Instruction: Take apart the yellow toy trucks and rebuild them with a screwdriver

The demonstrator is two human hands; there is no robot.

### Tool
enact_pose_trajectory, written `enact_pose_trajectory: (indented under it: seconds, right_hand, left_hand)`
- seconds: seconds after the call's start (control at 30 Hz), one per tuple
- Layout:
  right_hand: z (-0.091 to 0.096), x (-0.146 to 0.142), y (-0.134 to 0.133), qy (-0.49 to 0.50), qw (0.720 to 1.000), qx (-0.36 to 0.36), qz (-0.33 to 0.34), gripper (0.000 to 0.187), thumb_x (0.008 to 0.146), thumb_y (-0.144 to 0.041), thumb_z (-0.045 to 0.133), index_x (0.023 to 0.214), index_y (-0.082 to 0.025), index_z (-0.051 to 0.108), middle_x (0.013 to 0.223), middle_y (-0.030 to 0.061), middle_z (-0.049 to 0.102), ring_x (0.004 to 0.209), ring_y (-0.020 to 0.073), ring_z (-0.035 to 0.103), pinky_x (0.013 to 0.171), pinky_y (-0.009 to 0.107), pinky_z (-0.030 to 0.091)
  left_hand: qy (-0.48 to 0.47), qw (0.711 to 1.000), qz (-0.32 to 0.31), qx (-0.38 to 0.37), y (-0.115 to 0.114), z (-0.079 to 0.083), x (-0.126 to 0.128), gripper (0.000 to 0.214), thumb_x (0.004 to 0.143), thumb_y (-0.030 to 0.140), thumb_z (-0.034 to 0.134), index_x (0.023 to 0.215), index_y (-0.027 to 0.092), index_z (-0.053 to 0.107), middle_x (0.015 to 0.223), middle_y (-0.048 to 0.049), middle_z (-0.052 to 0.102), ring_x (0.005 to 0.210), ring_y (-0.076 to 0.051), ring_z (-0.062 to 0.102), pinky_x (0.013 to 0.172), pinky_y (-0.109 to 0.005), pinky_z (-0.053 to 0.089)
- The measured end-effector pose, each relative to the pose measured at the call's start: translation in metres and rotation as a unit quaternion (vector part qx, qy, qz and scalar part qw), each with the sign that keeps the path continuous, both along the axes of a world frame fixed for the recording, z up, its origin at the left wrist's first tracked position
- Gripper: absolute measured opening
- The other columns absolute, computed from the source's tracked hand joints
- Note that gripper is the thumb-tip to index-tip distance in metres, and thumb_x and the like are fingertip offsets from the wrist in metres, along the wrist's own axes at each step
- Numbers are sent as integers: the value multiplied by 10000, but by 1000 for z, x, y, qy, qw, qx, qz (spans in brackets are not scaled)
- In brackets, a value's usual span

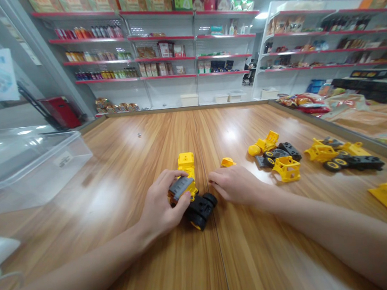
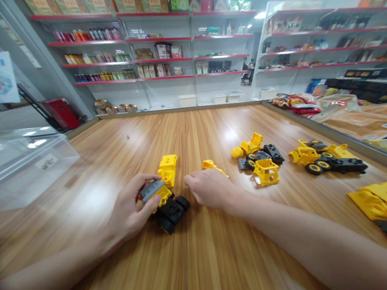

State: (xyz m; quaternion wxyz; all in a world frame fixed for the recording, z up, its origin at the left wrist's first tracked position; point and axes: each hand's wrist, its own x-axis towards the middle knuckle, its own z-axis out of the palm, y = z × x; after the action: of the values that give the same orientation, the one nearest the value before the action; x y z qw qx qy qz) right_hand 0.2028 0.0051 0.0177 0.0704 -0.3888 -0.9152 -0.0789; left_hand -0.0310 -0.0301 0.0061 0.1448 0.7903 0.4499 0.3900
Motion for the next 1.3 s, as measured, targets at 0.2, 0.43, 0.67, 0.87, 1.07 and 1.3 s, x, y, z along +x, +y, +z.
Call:
enact_pose_trajectory:
  seconds: [0.2,0.43,0.67,0.87,1.07,1.3]
  right_hand:
    - [-5,-4,-6,65,998,5,0,197,965,-223,437,991,-148,618,879,81,714,763,180,638,660,280,337]
    - [-10,-6,-7,102,995,-5,17,218,955,-214,436,1059,-149,616,880,71,712,769,175,637,677,267,354]
    - [-13,-6,-8,130,991,-28,25,255,931,-159,458,1126,-145,622,942,89,711,825,179,644,749,269,402]
    - [-5,-11,5,209,975,-72,-19,271,942,-166,427,1070,-171,665,1014,67,721,936,167,657,829,249,439]
    - [15,-48,60,206,959,-104,-163,389,919,-434,494,1053,-123,685,1023,160,725,969,267,668,784,317,470]
    - [18,-96,94,198,939,-173,-223,481,770,-489,671,994,-65,712,1039,222,718,1006,315,674,754,304,494]
  left_hand:
    - [-73,997,2,-14,4,-5,-4,258,900,397,498,987,177,600,852,-31,537,781,-190,522,678,-313,414]
    - [-182,977,-27,-105,9,-10,-6,239,912,418,507,903,184,555,806,-1,535,696,-152,511,599,-272,389]
    - [-214,963,-109,-125,6,-9,-5,260,904,410,494,994,176,563,1019,-67,640,901,-220,597,761,-318,462]
    - [-134,968,-163,-137,3,-1,-1,303,926,423,447,1011,171,594,938,-51,660,851,-206,616,770,-310,467]
    - [-121,968,-169,-139,5,0,0,334,916,456,433,956,163,589,886,-63,644,804,-212,603,743,-311,471]
    - [-116,968,-169,-141,6,-4,-4,344,918,466,424,965,159,573,865,-64,617,802,-215,597,748,-327,474]
